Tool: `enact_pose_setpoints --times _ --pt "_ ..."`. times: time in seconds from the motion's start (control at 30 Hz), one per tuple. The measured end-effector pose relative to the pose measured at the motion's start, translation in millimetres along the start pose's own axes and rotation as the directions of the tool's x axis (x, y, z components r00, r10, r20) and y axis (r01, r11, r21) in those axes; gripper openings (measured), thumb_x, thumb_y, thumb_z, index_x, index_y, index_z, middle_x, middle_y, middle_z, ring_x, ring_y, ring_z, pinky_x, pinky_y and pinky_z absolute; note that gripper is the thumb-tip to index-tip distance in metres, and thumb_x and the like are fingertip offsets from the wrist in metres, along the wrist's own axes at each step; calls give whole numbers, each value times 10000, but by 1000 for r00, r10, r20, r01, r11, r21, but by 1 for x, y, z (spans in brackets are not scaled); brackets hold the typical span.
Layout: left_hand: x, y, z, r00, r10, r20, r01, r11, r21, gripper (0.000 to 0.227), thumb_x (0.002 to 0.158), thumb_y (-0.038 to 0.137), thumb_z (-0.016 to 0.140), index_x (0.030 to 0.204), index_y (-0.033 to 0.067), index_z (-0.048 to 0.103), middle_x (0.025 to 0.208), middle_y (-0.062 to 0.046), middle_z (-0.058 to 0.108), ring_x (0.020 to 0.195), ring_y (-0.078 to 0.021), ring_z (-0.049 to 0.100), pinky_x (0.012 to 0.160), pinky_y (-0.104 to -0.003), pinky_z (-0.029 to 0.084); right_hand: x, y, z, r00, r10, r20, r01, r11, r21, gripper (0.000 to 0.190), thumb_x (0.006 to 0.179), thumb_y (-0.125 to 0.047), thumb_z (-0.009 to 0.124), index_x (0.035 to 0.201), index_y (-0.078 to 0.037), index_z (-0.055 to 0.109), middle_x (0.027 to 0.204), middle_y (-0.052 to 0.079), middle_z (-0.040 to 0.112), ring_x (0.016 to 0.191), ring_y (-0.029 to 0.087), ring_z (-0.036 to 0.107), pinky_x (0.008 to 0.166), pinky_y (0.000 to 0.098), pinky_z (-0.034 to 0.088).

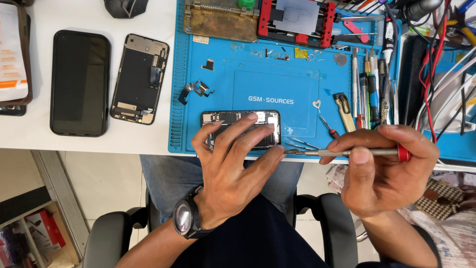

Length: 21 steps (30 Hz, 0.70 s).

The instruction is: The person disassembles a smartphone on a blue mat, using a screwdriver to remove screws and tweezers to lift and remove internal components. The person carefully places removed parts on the mat and continues to work on the phone's internals.

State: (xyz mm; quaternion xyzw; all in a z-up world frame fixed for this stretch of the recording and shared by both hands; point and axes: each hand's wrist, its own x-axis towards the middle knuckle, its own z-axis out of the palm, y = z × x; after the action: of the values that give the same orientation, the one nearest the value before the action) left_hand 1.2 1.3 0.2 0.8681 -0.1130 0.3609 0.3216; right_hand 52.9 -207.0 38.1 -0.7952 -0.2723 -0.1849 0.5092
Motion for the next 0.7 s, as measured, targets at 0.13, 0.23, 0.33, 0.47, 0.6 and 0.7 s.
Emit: enact_pose_setpoints --times 0.13,0.23,0.33,0.47,0.6,0.7 --pt "0 -1 0 1000 -3 3 3 1000 31 136 1048 192 924 1095 223 801 1251 -26 761 1258 -299 732 1128 -567 349 1 0 -3 999 -1 47 1 1000 -6 273 1146 -91 473 1339 22 317 788 271 537 651 350 736 585 423 657" --pt "-7 -6 -1 998 -7 65 3 998 58 335 1014 258 1037 1223 232 776 1298 -26 745 1298 -302 716 1136 -580 339 4 0 -4 998 -13 66 18 997 -75 271 1151 -103 490 1320 38 332 793 304 639 640 363 750 601 378 511" --pt "-17 -17 -1 994 -44 100 36 997 75 372 1017 291 1030 1243 239 739 1338 -30 740 1325 -313 698 1172 -581 294 8 8 -5 992 -56 117 60 997 -37 286 1162 -90 493 1376 11 332 860 313 661 703 372 763 621 425 658" --pt "-30 -24 4 976 -104 193 83 990 112 202 1041 272 904 1190 183 802 1318 -46 740 1326 -293 697 1174 -550 305 19 36 5 961 -221 164 231 972 -44 252 1148 -21 526 1316 97 379 820 314 668 680 374 793 555 379 602" --pt "-42 -21 12 939 -58 338 35 997 76 217 1113 230 759 1270 82 777 1464 -136 700 1483 -316 591 1258 -534 345 21 53 17 945 -55 321 71 997 -37 300 1176 3 530 1432 92 403 1039 308 721 808 336 782 704 377 687" --pt "-47 -20 19 915 -55 401 37 998 54 255 1120 214 736 1323 59 739 1518 -171 655 1536 -331 533 1291 -543 364 20 63 25 929 -20 369 56 994 -88 309 1190 -29 553 1464 61 439 1100 266 735 884 310 796 750 363 694"
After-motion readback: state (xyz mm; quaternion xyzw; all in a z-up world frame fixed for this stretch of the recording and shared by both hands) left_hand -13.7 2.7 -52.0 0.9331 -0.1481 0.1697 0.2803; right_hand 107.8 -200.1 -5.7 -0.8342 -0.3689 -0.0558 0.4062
